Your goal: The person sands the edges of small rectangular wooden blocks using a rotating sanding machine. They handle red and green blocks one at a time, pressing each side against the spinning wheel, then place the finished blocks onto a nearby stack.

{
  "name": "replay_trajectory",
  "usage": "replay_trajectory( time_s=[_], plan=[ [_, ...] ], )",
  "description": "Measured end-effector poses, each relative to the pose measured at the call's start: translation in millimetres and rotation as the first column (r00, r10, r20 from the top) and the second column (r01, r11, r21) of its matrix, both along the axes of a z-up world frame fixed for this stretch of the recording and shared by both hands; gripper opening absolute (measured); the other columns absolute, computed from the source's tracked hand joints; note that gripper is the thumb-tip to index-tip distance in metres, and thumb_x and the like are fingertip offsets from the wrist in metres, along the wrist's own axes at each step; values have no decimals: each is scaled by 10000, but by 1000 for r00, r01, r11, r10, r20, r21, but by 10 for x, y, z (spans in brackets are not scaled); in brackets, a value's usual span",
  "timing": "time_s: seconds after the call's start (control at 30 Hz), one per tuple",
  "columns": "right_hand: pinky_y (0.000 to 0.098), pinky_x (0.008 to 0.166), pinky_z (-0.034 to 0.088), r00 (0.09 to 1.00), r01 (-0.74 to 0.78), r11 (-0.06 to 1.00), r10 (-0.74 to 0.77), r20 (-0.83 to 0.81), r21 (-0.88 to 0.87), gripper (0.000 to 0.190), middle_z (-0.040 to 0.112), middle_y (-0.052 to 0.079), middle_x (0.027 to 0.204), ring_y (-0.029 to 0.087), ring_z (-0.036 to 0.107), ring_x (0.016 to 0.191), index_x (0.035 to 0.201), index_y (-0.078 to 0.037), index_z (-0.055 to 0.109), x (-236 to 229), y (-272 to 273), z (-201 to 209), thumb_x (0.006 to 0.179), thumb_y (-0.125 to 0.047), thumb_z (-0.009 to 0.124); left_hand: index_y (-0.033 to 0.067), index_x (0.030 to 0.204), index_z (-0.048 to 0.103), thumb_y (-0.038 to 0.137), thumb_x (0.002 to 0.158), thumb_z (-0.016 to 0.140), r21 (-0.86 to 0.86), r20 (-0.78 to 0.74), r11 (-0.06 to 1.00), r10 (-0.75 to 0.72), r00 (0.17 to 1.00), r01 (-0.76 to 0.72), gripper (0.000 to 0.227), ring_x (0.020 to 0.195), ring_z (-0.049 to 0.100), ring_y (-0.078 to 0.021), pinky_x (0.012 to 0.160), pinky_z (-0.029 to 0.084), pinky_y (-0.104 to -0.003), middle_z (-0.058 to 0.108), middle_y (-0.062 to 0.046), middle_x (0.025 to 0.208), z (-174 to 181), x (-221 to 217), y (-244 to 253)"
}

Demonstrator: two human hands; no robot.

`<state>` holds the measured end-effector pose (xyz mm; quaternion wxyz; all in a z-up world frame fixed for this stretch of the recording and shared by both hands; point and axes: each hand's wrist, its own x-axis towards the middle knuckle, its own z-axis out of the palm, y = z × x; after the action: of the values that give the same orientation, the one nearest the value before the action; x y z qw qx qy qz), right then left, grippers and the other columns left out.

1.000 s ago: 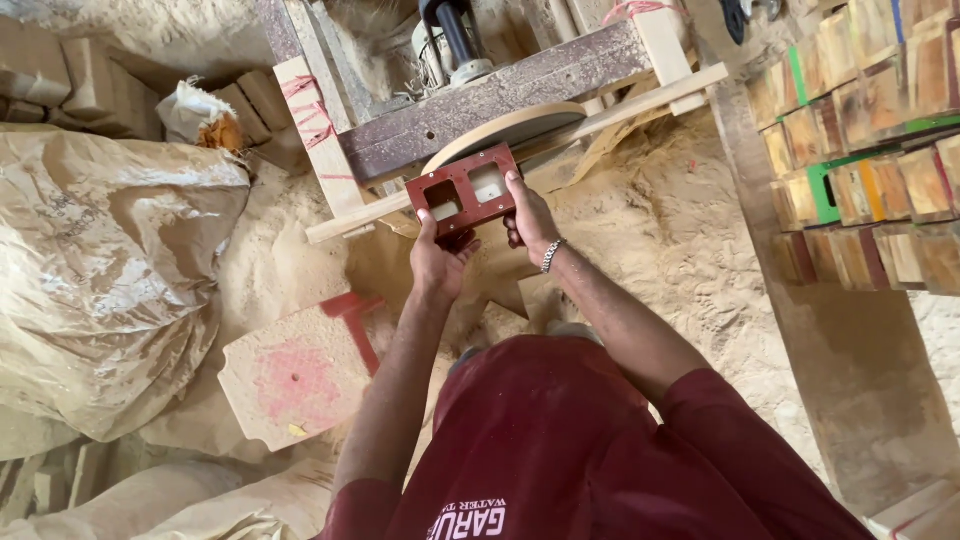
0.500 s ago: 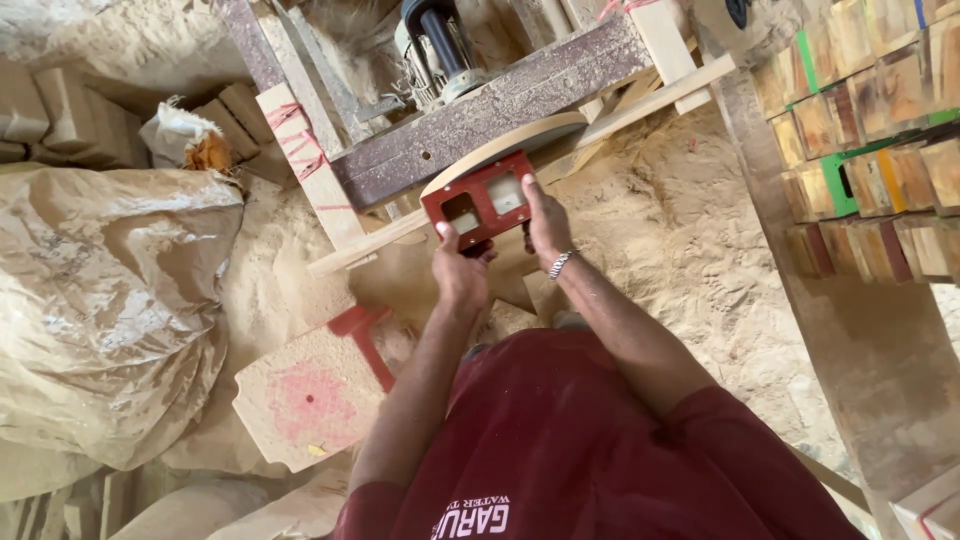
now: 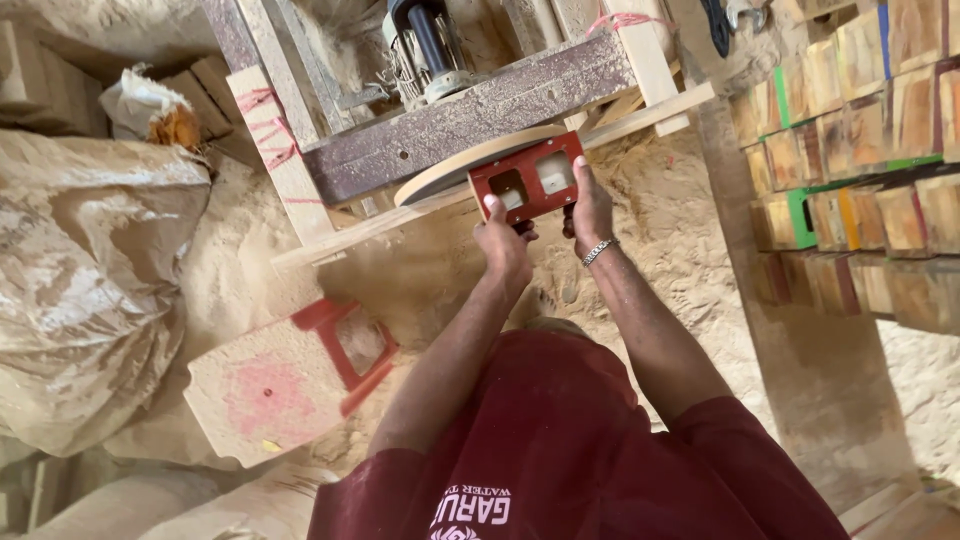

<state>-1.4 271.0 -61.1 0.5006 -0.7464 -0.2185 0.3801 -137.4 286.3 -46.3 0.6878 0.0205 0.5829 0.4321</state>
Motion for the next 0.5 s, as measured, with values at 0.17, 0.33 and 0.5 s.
replay_trajectory(
  time_s=[0.17,0.33,0.5],
  plan=[
    [275,392,322,983,64,992,-81,-162,-108,653,486,-31,661,78,421,476,1067,-64,715,223,-35,161,948,-690,574,-87,1239,534,398,1042,548,19,-11,997,-72,997,72,524,677,612,-209,536,525,-341,641,-157,932,12,271,-2],
    [226,370,332,996,61,992,-67,-52,-114,595,551,-118,616,16,381,438,962,-156,698,434,-16,216,955,-720,510,-66,1259,590,329,1052,516,39,-9,991,-124,992,124,451,691,574,-171,575,514,-312,635,-129,913,-49,490,4],
    [263,395,384,997,9,989,-20,-72,-149,673,508,-48,614,67,471,434,953,-108,690,572,-159,440,970,-747,478,-71,1280,537,277,1084,466,183,171,969,-197,965,165,405,822,585,-211,698,535,-352,609,-168,1039,66,561,-34]
  ],
)
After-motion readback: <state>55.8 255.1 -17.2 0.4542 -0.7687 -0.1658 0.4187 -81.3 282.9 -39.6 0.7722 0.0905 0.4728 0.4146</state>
